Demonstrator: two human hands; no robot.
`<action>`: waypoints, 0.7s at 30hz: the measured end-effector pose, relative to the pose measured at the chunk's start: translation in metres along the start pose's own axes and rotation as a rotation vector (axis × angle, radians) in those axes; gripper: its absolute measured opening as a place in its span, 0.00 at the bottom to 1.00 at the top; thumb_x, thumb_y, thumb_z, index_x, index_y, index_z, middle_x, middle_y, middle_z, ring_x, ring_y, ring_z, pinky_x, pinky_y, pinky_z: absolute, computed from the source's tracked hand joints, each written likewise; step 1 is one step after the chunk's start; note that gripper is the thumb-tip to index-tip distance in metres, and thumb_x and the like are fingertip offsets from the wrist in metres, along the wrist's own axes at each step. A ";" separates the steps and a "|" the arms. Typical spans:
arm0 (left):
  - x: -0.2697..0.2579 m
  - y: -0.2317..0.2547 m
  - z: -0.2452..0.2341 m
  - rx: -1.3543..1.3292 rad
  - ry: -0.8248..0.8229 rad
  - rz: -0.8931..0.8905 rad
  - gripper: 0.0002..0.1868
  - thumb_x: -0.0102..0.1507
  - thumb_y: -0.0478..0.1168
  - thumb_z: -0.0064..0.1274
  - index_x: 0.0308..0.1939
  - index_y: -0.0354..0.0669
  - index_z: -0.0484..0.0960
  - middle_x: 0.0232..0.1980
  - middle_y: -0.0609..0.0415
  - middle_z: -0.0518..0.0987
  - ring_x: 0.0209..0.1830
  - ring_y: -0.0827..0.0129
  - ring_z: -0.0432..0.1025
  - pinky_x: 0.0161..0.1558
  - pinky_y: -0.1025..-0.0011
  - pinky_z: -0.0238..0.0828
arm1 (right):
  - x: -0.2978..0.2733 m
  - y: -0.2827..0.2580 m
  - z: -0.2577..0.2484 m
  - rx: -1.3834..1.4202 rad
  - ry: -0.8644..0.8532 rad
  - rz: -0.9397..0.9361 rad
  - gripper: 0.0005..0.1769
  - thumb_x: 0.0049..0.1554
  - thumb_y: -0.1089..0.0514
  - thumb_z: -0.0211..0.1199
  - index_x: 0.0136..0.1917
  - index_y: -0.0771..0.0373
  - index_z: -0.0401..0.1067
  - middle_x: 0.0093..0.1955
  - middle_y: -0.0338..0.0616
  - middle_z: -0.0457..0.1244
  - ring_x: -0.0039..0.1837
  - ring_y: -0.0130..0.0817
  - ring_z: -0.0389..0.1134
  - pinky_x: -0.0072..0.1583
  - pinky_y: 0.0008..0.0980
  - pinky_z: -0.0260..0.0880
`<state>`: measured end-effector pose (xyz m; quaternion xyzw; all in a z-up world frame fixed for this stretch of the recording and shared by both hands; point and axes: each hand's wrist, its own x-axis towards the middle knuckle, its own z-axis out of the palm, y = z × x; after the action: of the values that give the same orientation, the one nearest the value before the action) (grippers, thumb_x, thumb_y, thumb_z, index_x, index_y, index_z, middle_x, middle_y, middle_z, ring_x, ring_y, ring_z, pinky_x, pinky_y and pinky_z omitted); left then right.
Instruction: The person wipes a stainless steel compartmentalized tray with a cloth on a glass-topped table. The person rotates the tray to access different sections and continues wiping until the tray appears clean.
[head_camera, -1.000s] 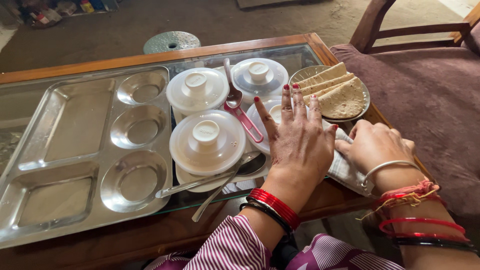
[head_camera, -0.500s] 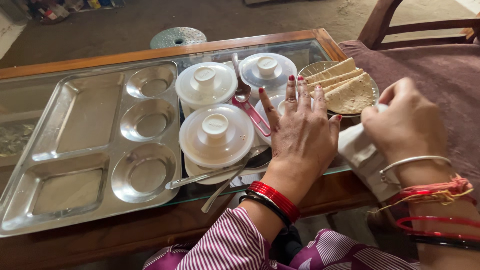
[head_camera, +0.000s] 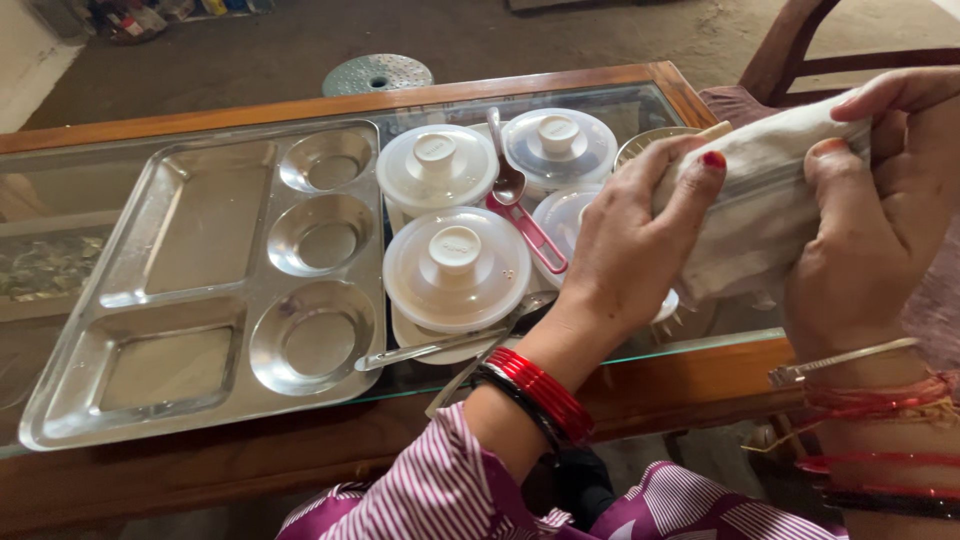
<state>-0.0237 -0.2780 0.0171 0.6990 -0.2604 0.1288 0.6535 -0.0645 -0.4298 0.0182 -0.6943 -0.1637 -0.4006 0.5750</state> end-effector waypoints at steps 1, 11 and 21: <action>0.001 0.002 -0.005 -0.034 -0.011 -0.048 0.24 0.69 0.54 0.48 0.59 0.41 0.80 0.53 0.44 0.84 0.54 0.61 0.79 0.56 0.66 0.74 | -0.001 -0.004 0.003 0.007 -0.004 0.010 0.11 0.70 0.75 0.46 0.61 0.62 0.58 0.56 0.37 0.56 0.56 0.20 0.57 0.63 0.20 0.59; 0.003 0.010 -0.055 -0.064 0.126 0.141 0.10 0.69 0.40 0.55 0.53 0.41 0.80 0.45 0.56 0.85 0.46 0.77 0.79 0.52 0.75 0.77 | -0.001 -0.020 0.043 -0.316 -0.049 -0.113 0.26 0.73 0.64 0.64 0.74 0.61 0.50 0.64 0.39 0.57 0.65 0.24 0.61 0.66 0.28 0.63; -0.009 0.016 -0.124 -0.212 0.094 0.244 0.05 0.74 0.35 0.55 0.51 0.37 0.79 0.44 0.58 0.82 0.46 0.82 0.72 0.52 0.79 0.75 | -0.003 -0.043 0.096 -0.386 -0.154 -0.095 0.21 0.71 0.51 0.68 0.64 0.66 0.63 0.59 0.42 0.66 0.62 0.28 0.67 0.68 0.33 0.67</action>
<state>-0.0193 -0.1549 0.0400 0.5824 -0.3245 0.2117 0.7146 -0.0608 -0.3279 0.0430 -0.8117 -0.1599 -0.3970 0.3974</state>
